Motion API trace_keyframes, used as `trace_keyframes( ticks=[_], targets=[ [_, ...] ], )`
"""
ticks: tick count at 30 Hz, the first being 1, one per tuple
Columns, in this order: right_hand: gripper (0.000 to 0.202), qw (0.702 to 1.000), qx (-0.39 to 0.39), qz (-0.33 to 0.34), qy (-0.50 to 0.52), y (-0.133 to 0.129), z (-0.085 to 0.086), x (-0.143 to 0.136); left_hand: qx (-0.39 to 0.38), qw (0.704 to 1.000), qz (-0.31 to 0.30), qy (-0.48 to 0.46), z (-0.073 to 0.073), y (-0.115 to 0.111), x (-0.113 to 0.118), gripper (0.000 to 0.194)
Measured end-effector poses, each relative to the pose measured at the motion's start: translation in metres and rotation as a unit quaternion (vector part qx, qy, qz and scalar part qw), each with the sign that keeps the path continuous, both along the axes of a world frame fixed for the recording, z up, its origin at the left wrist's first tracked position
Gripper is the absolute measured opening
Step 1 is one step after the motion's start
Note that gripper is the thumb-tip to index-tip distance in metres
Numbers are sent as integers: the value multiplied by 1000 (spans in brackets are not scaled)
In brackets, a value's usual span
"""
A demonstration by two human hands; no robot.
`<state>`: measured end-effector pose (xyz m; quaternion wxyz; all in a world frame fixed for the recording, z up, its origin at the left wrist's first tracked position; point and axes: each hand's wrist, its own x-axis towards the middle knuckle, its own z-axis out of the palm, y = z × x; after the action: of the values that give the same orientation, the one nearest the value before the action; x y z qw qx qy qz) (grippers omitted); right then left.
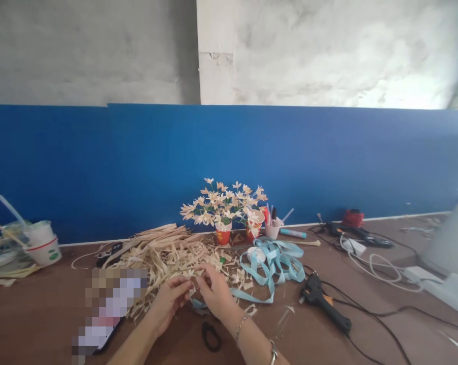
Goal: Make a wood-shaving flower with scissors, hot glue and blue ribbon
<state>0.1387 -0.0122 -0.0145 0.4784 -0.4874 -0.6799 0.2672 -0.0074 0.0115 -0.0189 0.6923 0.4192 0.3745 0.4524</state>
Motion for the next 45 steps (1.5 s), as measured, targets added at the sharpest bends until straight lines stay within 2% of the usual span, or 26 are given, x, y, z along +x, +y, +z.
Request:
trace_keyframes(
  ticks=[5,10,14,15,21,27,32,38,41,45],
  targets=[
    [27,1000,16,-9,0,-2,-4,3,11,999,-31,26,-6,0,0,21],
    [14,998,37,-8,-53,-4,1,7,20,997,-68,34,-7,-2,1,23],
    [14,997,25,-5,-70,-6,4,9,35,998,-40,39,3,-4,2,52],
    [13,997,21,0,-70,-7,4,10,40,998,-27,41,6,-4,1,53],
    [13,999,9,9,-51,-8,6,9,86,995,-7,56,14,-9,0,26],
    [19,1000,-22,-4,12,-3,1,8,80,995,-35,46,15,-13,1,23],
    [31,998,-29,-48,39,-1,0,8,46,999,14,-5,8,-6,1,24],
    [34,998,-2,-22,-57,-7,4,4,47,995,65,-54,3,2,-3,21],
    [32,995,22,-20,-95,-9,2,2,61,994,81,-46,3,2,-4,21],
    [22,993,12,-41,-111,-12,1,-1,79,993,82,-22,2,2,-4,21]
  ],
)
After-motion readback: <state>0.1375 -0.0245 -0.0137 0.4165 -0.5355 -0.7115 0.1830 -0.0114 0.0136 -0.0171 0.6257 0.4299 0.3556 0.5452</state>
